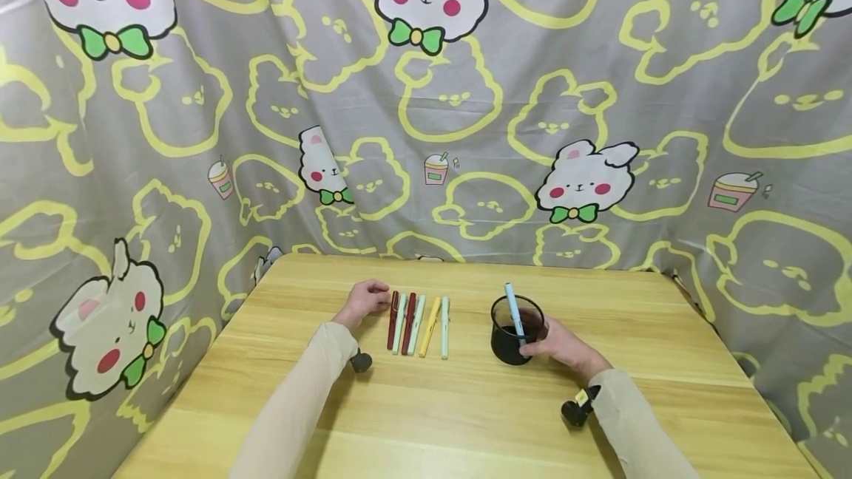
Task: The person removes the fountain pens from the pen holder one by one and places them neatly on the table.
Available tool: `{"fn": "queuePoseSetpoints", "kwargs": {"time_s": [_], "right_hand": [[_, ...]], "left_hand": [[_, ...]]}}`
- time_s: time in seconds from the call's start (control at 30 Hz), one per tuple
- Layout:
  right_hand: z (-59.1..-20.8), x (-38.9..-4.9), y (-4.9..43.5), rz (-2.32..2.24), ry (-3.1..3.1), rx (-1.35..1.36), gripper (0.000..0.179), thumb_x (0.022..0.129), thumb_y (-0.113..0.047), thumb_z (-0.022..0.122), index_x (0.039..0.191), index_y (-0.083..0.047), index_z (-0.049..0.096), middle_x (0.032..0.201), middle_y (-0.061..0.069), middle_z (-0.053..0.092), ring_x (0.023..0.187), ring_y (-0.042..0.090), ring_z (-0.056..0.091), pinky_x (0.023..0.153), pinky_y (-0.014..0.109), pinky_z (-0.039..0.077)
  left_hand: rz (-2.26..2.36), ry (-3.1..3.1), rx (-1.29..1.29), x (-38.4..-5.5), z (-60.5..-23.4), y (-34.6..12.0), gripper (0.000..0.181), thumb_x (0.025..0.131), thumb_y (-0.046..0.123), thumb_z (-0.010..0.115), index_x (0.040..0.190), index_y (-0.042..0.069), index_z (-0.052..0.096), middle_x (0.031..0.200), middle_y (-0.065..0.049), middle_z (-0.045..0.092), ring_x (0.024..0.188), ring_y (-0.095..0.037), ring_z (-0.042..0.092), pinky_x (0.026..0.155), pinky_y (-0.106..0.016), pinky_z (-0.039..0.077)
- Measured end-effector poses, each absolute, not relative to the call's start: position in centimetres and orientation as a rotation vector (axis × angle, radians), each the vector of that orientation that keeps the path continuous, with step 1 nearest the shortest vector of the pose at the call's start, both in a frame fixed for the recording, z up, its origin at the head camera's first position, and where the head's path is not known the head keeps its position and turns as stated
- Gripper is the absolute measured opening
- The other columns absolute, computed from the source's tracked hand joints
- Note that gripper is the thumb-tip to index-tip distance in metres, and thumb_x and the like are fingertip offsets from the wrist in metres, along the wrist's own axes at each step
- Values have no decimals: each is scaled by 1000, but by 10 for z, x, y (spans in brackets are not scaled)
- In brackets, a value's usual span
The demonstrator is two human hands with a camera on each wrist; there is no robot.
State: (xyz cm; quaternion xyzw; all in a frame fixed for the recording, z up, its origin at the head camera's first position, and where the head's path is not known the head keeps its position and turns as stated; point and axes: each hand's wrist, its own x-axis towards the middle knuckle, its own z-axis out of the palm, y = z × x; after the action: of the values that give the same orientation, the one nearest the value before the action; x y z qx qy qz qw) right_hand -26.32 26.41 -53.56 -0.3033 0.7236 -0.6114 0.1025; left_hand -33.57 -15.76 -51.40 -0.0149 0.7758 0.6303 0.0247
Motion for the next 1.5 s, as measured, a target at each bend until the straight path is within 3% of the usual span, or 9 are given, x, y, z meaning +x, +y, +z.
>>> {"fn": "queuePoseSetpoints", "kwargs": {"time_s": [0.37,0.8,1.03,1.3,1.5], "right_hand": [[-536,-264,264,-1784,2184,-951,73,77,10,70,135,19,28,128,45,37,115,5,50,91,15,42],[-536,-261,265,-1774,2188,-897,73,77,8,71,137,16,28,130,43,37,115,7,50,91,15,42],[-535,-261,264,-1775,2171,-896,74,79,7,70,138,15,27,132,42,35,116,5,50,91,15,41],[-535,-263,263,-1780,2173,-915,73,78,8,70,137,17,27,131,43,35,114,3,50,91,15,41],[-535,-263,264,-1780,2183,-936,73,78,9,70,136,18,27,130,44,35,114,1,49,92,14,41]], "left_hand": [[1928,2347,182,-329,-479,-133,27,91,1,60,115,-10,56,104,-17,60,104,-42,56,86,-43,52],[1860,2164,520,-309,-440,-78,32,93,9,60,123,-3,55,115,-18,58,106,-31,57,85,-34,53],[1801,2153,565,-298,-422,-53,32,94,7,60,124,-4,55,114,-19,60,107,-33,57,89,-44,50],[1791,2189,551,-302,-439,-24,29,93,13,63,120,2,60,105,-8,64,98,-20,61,81,-33,54],[1794,2166,560,-304,-445,-6,30,93,13,63,121,3,59,104,-6,63,99,-23,61,82,-32,54]]}}
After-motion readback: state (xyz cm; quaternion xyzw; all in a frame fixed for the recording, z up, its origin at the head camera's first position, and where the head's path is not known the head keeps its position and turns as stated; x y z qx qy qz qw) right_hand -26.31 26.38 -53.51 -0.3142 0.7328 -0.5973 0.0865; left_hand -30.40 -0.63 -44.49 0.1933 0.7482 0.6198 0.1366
